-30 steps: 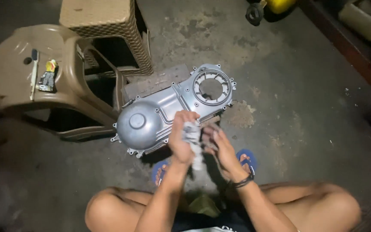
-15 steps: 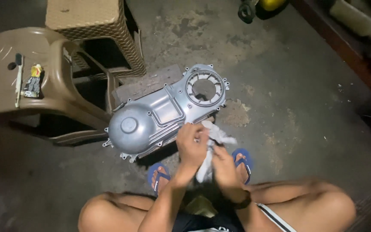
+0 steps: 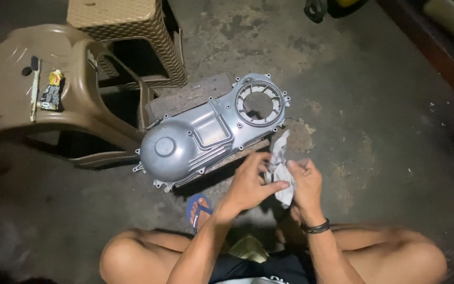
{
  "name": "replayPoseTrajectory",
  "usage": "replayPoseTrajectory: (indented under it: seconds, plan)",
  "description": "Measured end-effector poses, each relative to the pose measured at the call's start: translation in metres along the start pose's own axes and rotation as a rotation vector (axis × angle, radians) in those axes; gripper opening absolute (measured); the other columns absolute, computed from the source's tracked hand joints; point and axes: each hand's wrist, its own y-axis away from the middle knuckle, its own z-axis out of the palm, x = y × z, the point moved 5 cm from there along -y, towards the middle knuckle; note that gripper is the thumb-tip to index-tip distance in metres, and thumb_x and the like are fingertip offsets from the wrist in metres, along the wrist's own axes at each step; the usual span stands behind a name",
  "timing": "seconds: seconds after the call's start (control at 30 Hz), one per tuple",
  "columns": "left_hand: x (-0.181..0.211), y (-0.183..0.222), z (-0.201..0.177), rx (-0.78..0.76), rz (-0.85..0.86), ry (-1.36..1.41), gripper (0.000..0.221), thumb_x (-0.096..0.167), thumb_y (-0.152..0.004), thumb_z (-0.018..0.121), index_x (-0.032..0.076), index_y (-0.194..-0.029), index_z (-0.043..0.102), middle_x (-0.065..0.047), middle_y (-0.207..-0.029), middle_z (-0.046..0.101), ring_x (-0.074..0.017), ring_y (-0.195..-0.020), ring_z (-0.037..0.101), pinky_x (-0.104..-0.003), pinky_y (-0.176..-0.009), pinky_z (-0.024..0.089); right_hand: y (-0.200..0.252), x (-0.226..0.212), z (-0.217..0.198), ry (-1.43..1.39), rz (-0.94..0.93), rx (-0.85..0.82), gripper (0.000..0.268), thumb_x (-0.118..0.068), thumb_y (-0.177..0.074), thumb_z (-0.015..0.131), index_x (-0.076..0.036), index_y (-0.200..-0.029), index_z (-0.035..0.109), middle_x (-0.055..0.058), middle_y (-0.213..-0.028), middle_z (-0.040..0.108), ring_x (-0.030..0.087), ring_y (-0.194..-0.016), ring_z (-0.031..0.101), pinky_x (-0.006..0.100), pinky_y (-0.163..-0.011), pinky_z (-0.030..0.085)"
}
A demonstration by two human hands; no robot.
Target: Wiping and cleaning a large metal engine component using a cloth and inspecting the surface.
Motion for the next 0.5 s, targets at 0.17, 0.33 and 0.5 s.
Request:
replayPoseTrajectory:
  seconds: [0.17, 0.33, 0.5]
  plan:
    - [-0.017, -0.005, -0.006, 0.065, 0.109, -0.33, 0.023, 0.031, -0.091, 0.073, 0.011, -0.101, 0.069, -0.008, -0.068, 0.064, -0.0334, -0.069, 0.071, -0.041, -0.06, 0.055, 0.029, -0.056, 0.019, 0.186, -0.129, -0.097, 0.02, -0.016, -0.102, 0.057, -0.003, -0.117, 0.059, 0.015, -0.106, 0.061, 0.025, -0.1, 0.055, 0.041, -0.089, 0.043]
    - [-0.025, -0.007, -0.012, 0.209, 0.078, -0.35, 0.026, 0.043, -0.094, 0.07, 0.019, -0.086, 0.07, -0.004, -0.061, 0.059, -0.0274, -0.066, 0.069, -0.035, -0.061, 0.054, 0.038, -0.054, 0.02, 0.372, -0.243, -0.075, 0.031, -0.009, -0.087, 0.081, -0.002, -0.116, 0.073, 0.013, -0.094, 0.072, 0.018, -0.092, 0.061, 0.039, -0.089, 0.053]
    - [-0.004, -0.005, -0.021, 0.278, 0.155, -0.381, 0.027, 0.039, -0.099, 0.066, 0.016, -0.086, 0.072, -0.004, -0.069, 0.059, -0.0281, -0.069, 0.069, -0.036, -0.063, 0.054, 0.023, -0.053, 0.004, 0.235, -0.211, 0.026, 0.021, -0.016, -0.1, 0.073, -0.005, -0.084, 0.065, 0.002, -0.078, 0.06, 0.014, -0.075, 0.05, 0.033, -0.076, 0.048]
